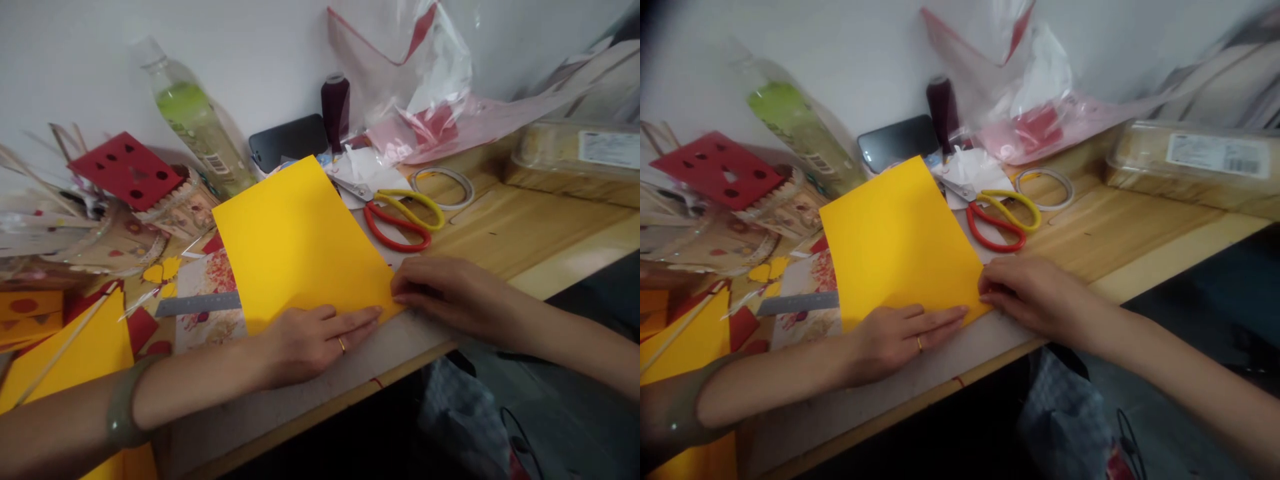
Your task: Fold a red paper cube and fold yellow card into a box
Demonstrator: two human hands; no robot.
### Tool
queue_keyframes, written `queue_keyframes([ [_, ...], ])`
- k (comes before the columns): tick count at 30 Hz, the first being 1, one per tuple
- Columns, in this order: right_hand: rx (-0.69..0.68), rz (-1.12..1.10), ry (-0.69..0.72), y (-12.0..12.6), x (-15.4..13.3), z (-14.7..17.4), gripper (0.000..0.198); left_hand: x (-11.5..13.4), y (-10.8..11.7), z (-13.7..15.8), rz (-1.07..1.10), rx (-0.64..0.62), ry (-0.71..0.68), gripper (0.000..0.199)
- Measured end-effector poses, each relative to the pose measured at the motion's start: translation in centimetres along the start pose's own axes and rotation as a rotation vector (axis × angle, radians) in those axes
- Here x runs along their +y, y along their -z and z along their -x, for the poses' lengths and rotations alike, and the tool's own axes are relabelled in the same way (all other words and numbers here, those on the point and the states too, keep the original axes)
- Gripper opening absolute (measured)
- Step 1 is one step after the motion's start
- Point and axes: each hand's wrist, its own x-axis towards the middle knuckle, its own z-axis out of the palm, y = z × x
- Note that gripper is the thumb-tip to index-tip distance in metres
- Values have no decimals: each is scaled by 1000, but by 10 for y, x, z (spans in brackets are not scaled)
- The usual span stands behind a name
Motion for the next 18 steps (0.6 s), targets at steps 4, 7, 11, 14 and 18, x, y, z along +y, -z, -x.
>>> queue_keyframes([
  [4, 21, 15, -2, -4, 1, 2, 17, -1, -1, 0, 24, 10, -1, 42],
  [7, 34, 38, 18, -5, 0, 1, 17, 1, -4, 0, 24, -2, 21, 43],
  [11, 42, 66, 35, -6, 1, 3, 17, 2, -4, 0, -11, -40, 44, 45],
  [14, 74, 94, 69, -8, 2, 5, 17, 3, -3, -1, -47, -58, 54, 47],
  [18, 137, 157, 129, -14, 4, 6, 18, 4, -4, -1, -40, -96, 64, 50],
])
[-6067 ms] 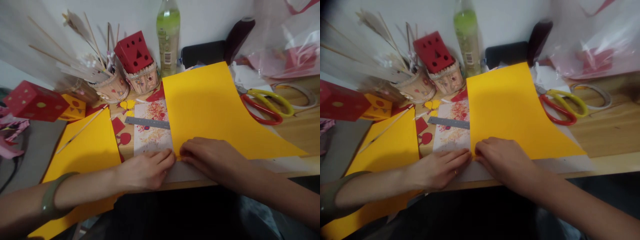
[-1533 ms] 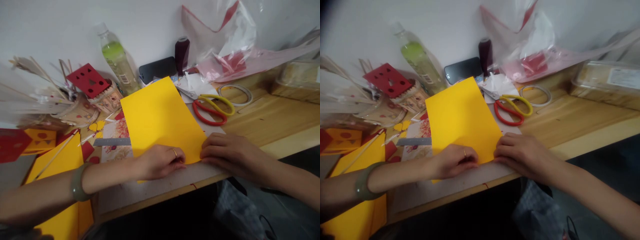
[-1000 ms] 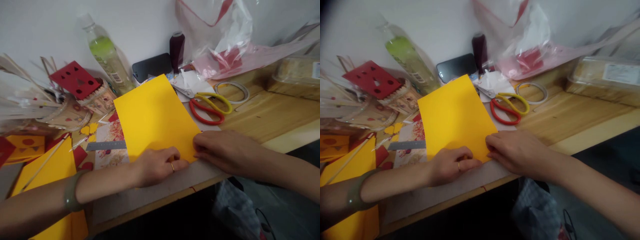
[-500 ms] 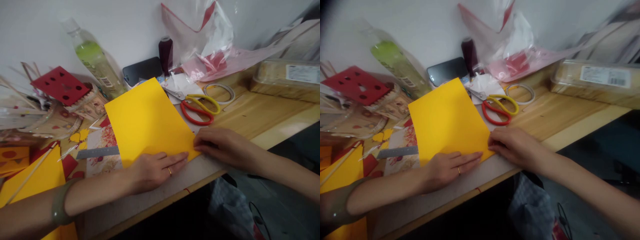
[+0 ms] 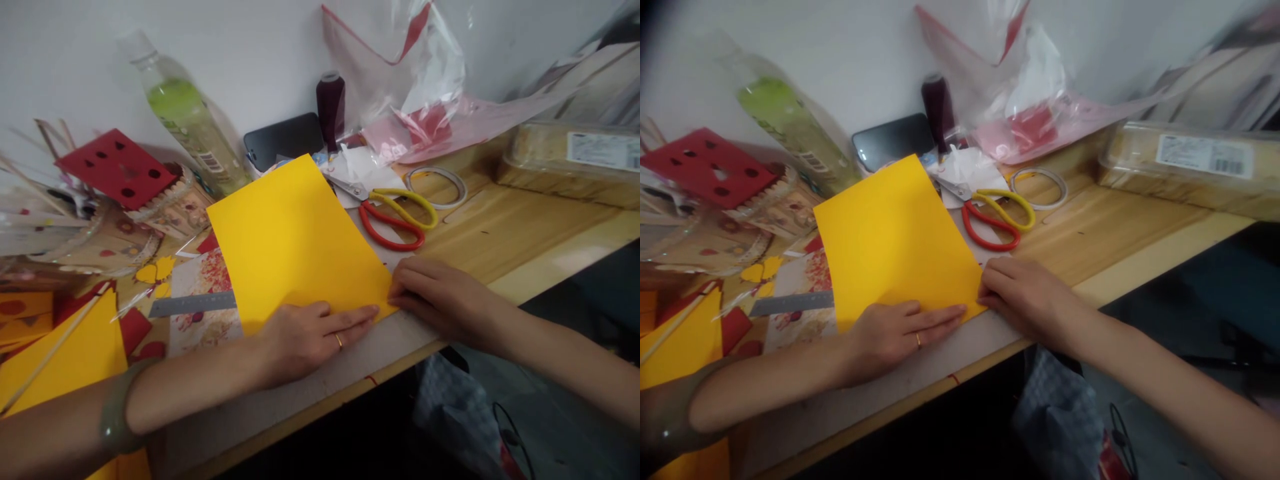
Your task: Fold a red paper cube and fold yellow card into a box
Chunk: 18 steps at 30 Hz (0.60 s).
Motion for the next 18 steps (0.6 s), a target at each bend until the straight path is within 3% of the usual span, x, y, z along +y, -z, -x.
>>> queue_keyframes([
  [6, 36, 69, 26, 0, -1, 8, 16, -3, 4, -1, 37, 33, -26, 48],
  [9, 194, 156, -27, 1, -10, 25, 11, -4, 6, -2, 27, 82, -44, 46],
  [11, 297, 269, -32, -3, -21, 37, 21, -4, 6, -2, 21, 94, -57, 47],
  [15, 254, 425, 80, -23, -46, 47, 36, -4, 2, 0, 44, 105, -46, 47],
  [18, 248, 475, 42, -37, -54, 43, 38, -3, 1, 1, 50, 115, -33, 45],
])
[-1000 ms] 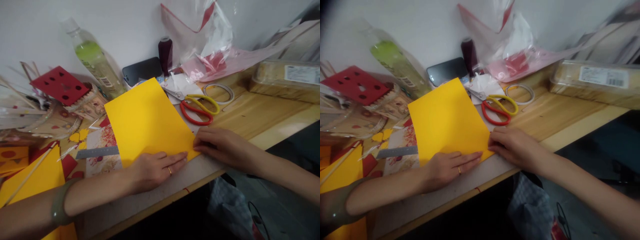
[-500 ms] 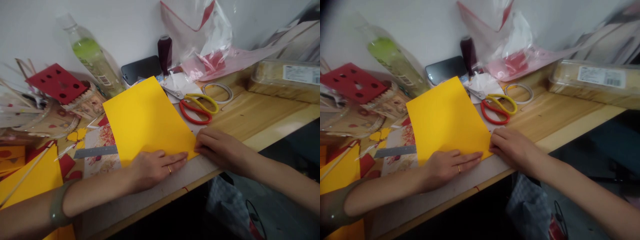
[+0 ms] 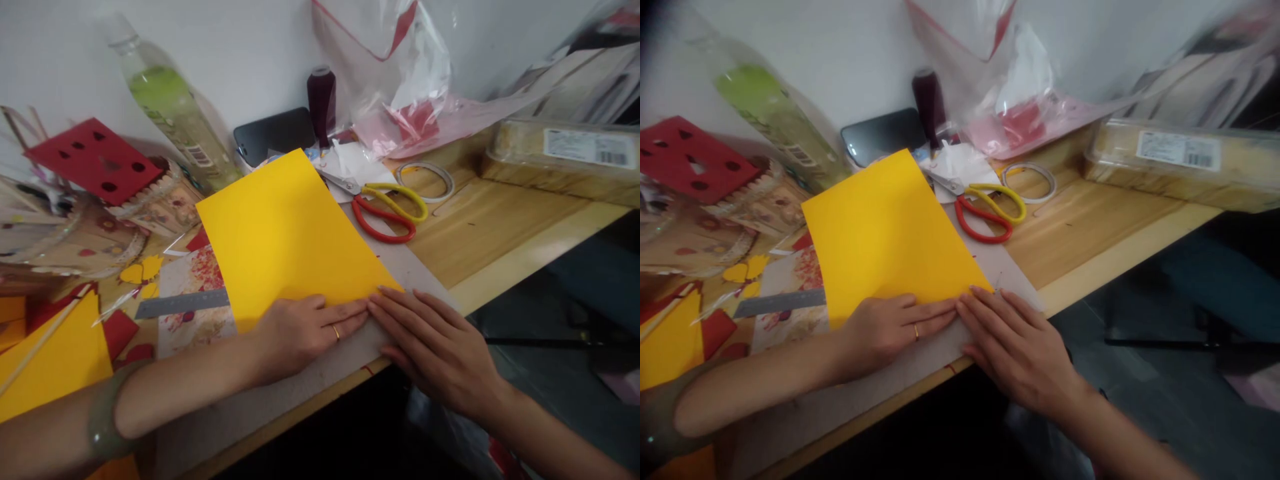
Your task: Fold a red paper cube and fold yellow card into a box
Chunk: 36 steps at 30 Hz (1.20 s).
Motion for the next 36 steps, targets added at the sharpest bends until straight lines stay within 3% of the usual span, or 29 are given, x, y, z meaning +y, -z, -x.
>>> queue_keyframes([
  [6, 57, 2, 13, -10, 13, 10, 30, 1, 3, -1, 45, 27, 12, 44],
  [12, 82, -58, -162, -4, 35, 36, 37, 2, -2, 1, 73, 51, 18, 44],
  [19, 72, -118, -124, 14, 42, 19, 40, 2, 0, -2, -21, 34, -10, 43],
  [25, 90, -203, -401, 17, 90, -16, 26, -1, -5, -10, -182, 24, 142, 43],
  [28, 74, -254, -448, 12, 109, -47, 27, -6, -7, -15, -171, 16, 182, 43],
  [33, -53, -340, -434, -8, 108, -111, 24, -16, -4, -22, -83, 28, 183, 40],
  [36, -133, -432, -440, -30, 99, -154, 22, -16, -1, -24, -149, 31, 128, 38],
])
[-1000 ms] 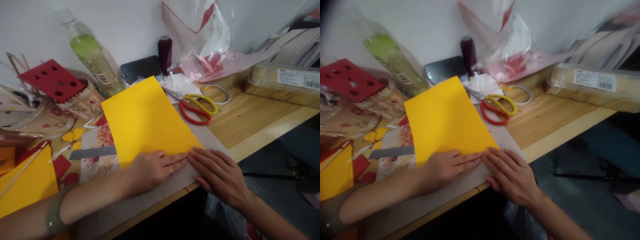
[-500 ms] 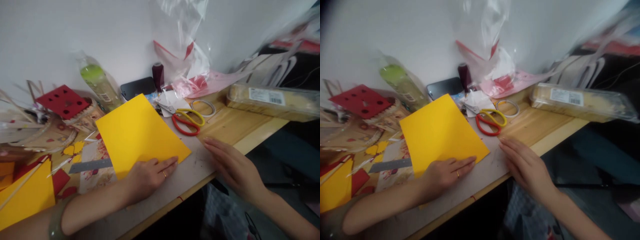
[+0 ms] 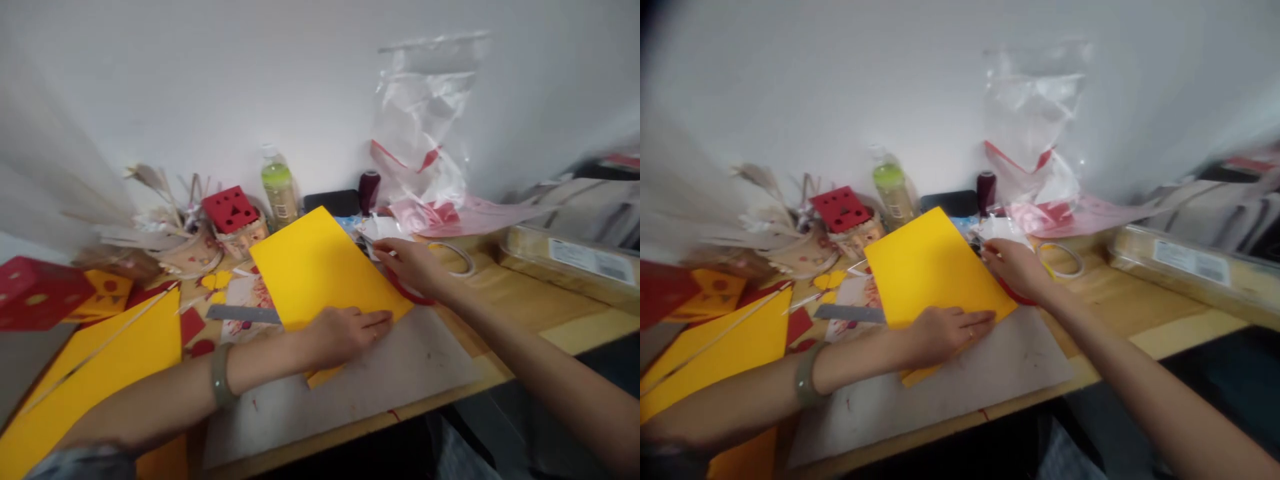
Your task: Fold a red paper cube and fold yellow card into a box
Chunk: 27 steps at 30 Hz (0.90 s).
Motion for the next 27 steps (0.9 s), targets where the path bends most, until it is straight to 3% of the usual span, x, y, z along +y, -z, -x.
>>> queue_keyframes([
  [3, -107, -122, -35, -21, -18, -35, 17, 4, 4, -3, -102, 71, -98, 37],
  [6, -166, -269, -99, -22, -33, -50, 17, 8, 12, -4, -166, 146, -252, 42],
  [9, -103, -421, -180, 4, -44, -38, 27, 9, 28, 4, -221, 276, -400, 42],
  [12, 77, -519, -260, 41, -49, -14, 40, 2, 45, 31, -192, 363, -466, 39],
  [14, 270, -590, -314, 59, -48, -2, 40, -10, 51, 58, -77, 259, -336, 37],
  [16, 416, -650, -358, 67, -43, 3, 33, -28, 53, 88, 13, 29, 96, 28],
  [18, 456, -718, -369, 64, -33, 1, 28, -50, 52, 118, 6, -12, 349, 23],
  [20, 422, -783, -354, 52, -23, -5, 29, -70, 51, 141, 48, -64, 471, 24],
  [23, 341, -777, -323, 25, -12, -14, 32, -88, 51, 160, 343, -269, 706, 17],
  [27, 275, -618, -242, -1, -6, -24, 32, -94, 52, 163, 434, -326, 758, 14],
])
